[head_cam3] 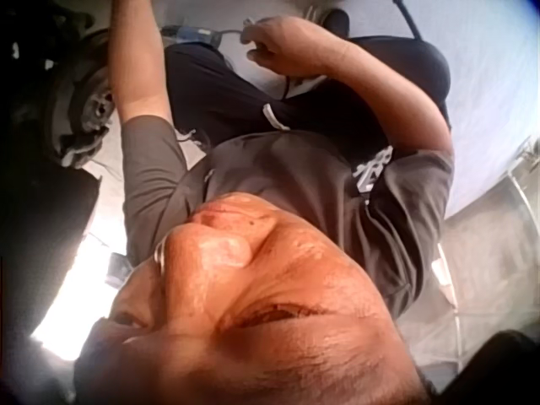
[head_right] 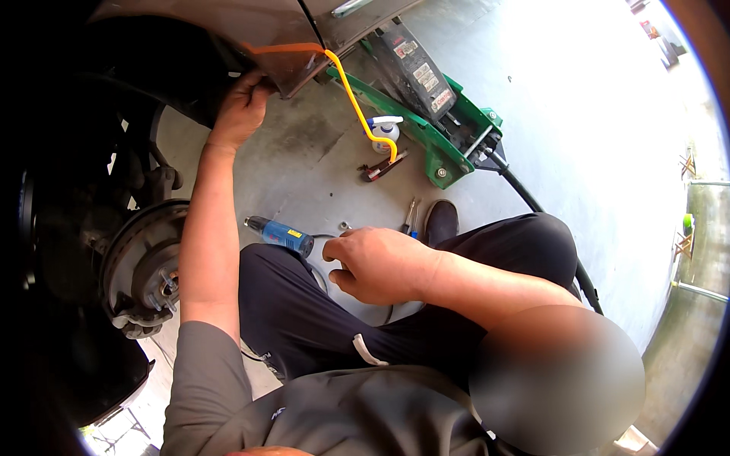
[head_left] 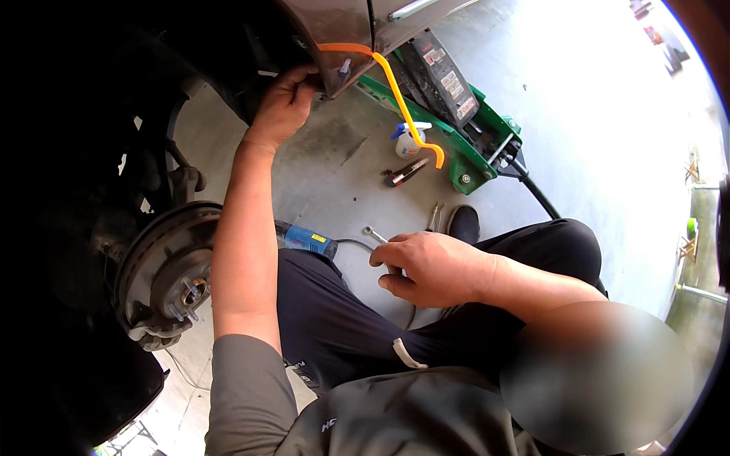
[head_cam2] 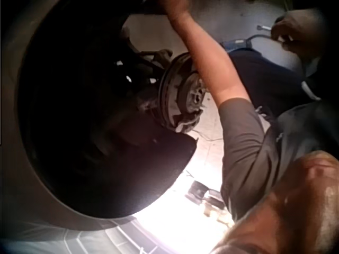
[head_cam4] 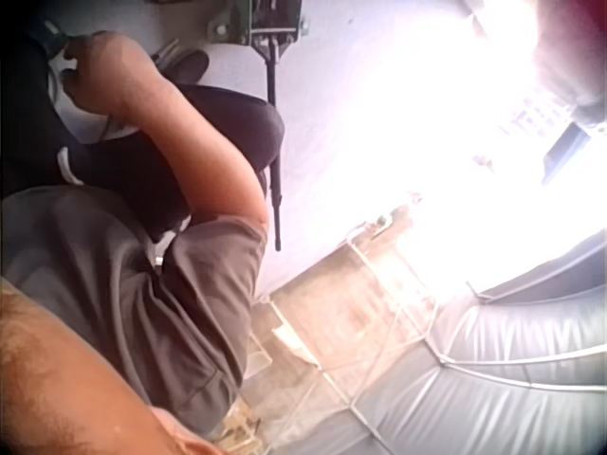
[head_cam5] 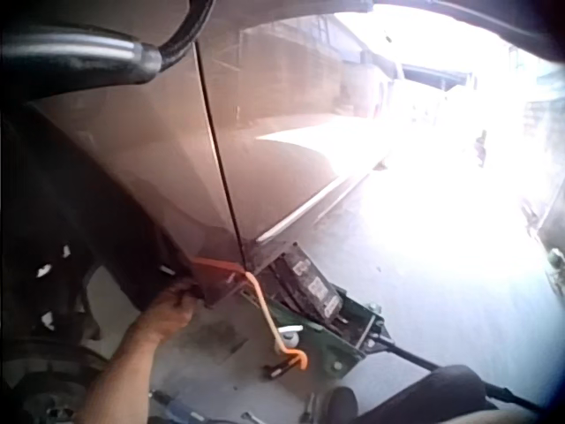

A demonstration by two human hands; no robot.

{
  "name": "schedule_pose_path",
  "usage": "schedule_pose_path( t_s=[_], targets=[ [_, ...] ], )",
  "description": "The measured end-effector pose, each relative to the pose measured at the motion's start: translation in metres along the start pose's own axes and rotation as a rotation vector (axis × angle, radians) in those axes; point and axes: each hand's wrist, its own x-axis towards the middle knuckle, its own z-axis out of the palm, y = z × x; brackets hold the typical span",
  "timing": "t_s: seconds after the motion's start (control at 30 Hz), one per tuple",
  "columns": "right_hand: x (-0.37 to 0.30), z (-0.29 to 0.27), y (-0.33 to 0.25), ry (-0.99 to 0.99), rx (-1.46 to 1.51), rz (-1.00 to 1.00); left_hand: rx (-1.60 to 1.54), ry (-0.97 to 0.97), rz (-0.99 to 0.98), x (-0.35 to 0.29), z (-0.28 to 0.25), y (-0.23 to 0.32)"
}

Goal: The person uses a prying tool to separate a car panel, then uses a socket wrench to remove fasteners from behind the panel.

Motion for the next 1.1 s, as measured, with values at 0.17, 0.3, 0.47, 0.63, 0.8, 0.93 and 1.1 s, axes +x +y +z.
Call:
schedule_pose_path(
  t_s=[0.17,0.3,0.47,0.63,0.8,0.93,1.1],
  targets=[
    [0.002,0.000,-0.003,-0.015,-0.006,-0.006,-0.034,0.029,-0.065,0.001,0.000,0.000],
    [0.003,0.001,-0.005,-0.003,-0.007,0.005,-0.016,0.007,-0.060,0.000,-0.001,-0.005],
    [0.003,0.000,0.004,-0.009,-0.003,0.037,-0.009,0.113,-0.008,-0.003,0.006,-0.012],
    [-0.003,0.006,0.064,-0.106,-0.191,0.300,0.194,0.098,0.086,0.002,-0.007,-0.030],
    [-0.002,0.057,0.216,-0.440,-0.472,0.289,0.013,0.033,0.105,0.011,-0.001,-0.044],
    [0.063,0.081,0.191,-0.604,-0.485,0.413,0.071,0.055,0.065,0.002,-0.022,-0.038],
    [0.126,0.205,0.258,-0.127,-0.216,0.613,0.251,0.119,0.034,0.005,0.006,-0.012]
  ],
)
